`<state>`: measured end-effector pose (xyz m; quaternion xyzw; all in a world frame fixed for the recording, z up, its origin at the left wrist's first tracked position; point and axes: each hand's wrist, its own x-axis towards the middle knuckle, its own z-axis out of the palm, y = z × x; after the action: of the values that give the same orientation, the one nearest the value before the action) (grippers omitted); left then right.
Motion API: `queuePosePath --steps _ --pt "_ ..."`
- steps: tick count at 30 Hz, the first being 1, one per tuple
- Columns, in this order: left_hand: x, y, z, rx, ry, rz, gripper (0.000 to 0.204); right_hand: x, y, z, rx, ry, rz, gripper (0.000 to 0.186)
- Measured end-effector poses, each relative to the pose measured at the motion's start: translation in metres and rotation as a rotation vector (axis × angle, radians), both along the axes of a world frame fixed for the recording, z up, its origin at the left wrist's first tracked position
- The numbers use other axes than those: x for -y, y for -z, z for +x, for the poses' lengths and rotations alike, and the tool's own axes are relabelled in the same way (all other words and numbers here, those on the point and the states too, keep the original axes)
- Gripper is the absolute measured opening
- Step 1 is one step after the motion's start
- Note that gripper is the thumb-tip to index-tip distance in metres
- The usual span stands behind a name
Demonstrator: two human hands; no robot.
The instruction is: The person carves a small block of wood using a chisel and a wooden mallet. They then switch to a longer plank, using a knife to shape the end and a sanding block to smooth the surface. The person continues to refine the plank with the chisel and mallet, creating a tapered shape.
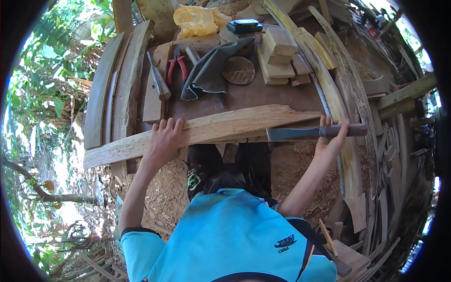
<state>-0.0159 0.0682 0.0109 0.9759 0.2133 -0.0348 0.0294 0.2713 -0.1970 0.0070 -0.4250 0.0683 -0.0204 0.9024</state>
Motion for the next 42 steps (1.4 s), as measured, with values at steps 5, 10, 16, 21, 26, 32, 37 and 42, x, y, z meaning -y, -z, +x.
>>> queuePosePath --steps 5,10,16,21,26,32,37,42 --pt "0.002 0.001 -0.001 0.019 -0.014 0.009 0.072 0.001 -0.003 0.003 -0.118 -0.074 0.018 0.036" --pt "-0.001 -0.003 0.004 0.052 -0.03 -0.096 0.063 -0.017 -0.014 -0.009 -0.092 -0.009 0.078 0.036" --pt "-0.013 -0.003 0.011 0.022 -0.056 -0.22 0.058 0.002 -0.017 0.004 -0.087 -0.06 0.177 0.031" --pt "-0.023 -0.003 0.013 -0.018 0.018 -0.25 0.064 -0.017 -0.019 -0.004 -0.101 -0.06 0.35 0.025" --pt "-0.029 -0.004 0.012 -0.014 0.057 -0.301 0.066 -0.011 0.005 0.015 0.025 -0.1 0.298 0.019" --pt "-0.036 -0.006 0.015 -0.085 0.072 -0.332 0.064 -0.055 -0.009 -0.018 -0.048 -0.041 0.129 0.018" --pt "-0.037 -0.001 0.018 -0.036 0.079 -0.338 0.059 -0.044 -0.001 -0.006 -0.099 -0.026 0.166 0.019" --pt "-0.035 -0.003 0.017 -0.038 0.093 -0.361 0.058 -0.043 -0.014 -0.011 -0.11 0.021 0.06 0.024"
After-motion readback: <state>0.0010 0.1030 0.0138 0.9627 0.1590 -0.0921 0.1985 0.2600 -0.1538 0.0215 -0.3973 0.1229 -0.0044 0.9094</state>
